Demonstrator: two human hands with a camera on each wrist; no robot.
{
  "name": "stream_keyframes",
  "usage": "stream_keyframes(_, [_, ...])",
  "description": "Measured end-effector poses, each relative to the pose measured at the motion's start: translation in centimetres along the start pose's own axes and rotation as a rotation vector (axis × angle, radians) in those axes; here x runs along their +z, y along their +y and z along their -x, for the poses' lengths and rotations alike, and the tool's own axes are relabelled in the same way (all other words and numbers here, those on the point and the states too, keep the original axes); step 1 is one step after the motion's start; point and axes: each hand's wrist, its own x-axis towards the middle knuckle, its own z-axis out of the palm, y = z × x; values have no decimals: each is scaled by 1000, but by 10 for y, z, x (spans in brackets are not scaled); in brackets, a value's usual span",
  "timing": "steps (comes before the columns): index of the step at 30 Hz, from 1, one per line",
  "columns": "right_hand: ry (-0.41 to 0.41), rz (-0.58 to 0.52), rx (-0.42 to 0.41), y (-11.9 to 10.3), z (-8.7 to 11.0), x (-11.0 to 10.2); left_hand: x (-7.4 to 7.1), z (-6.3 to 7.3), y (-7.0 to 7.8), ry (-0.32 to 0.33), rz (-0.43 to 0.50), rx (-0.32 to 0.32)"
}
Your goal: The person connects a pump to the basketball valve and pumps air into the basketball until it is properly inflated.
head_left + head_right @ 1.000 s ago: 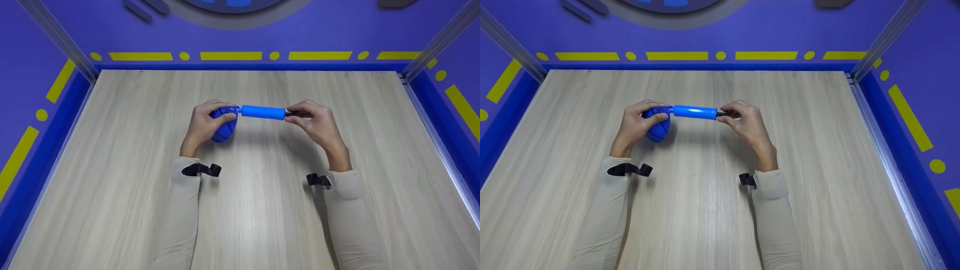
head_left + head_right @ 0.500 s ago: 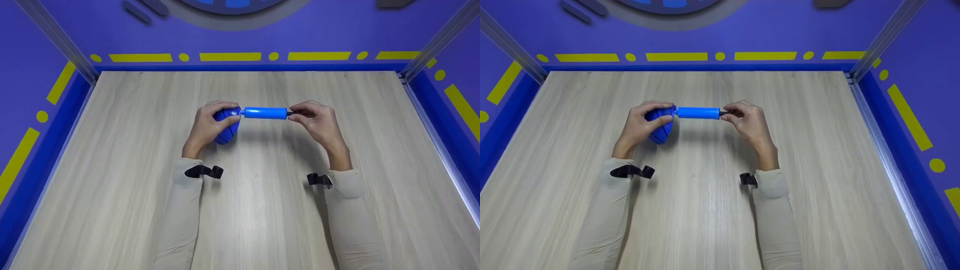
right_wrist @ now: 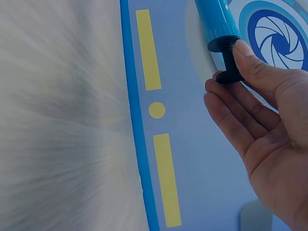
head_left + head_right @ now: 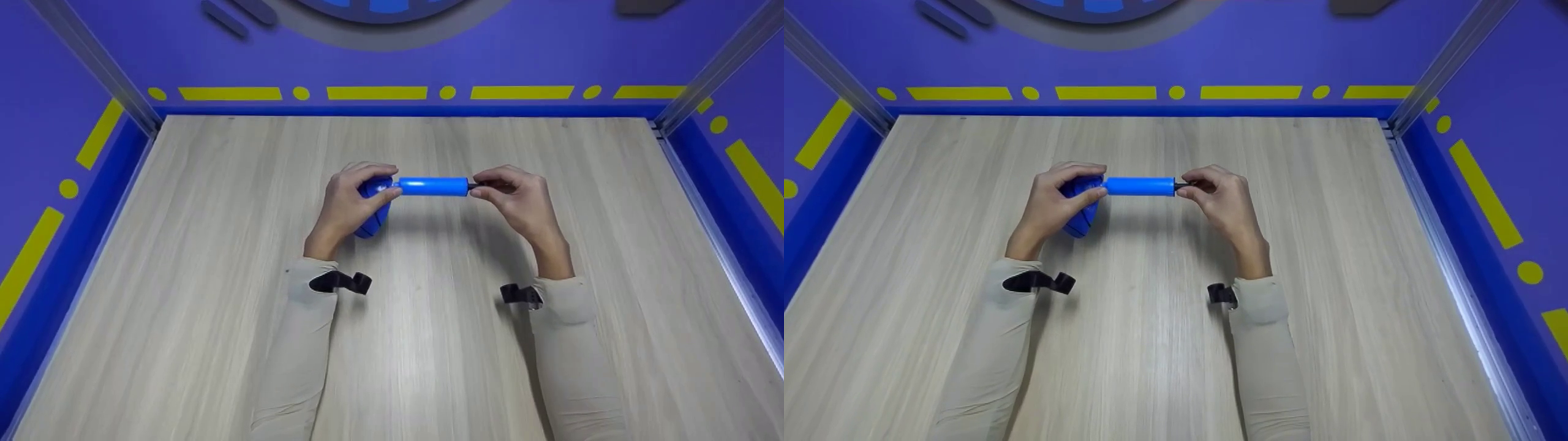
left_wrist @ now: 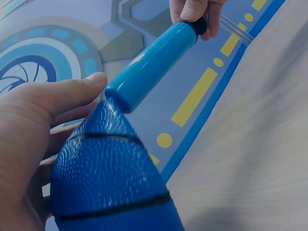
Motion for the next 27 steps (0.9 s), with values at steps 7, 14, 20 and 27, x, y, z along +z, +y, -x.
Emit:
stream_keyframes(7, [2,1,-7,2,1,0,10,-6,18,7,-97,149])
stream_keyframes(14, [2,-8,-14,2,0,0,28,-11,33,-62,-148,174])
stream_keyframes(20, [-16,-33,-12,2,0,0,43,-15,41,-124,-157,141])
stream_keyframes(27, [-21,-35,-9,3,0,-2,55,-19,46,-138,-239,142])
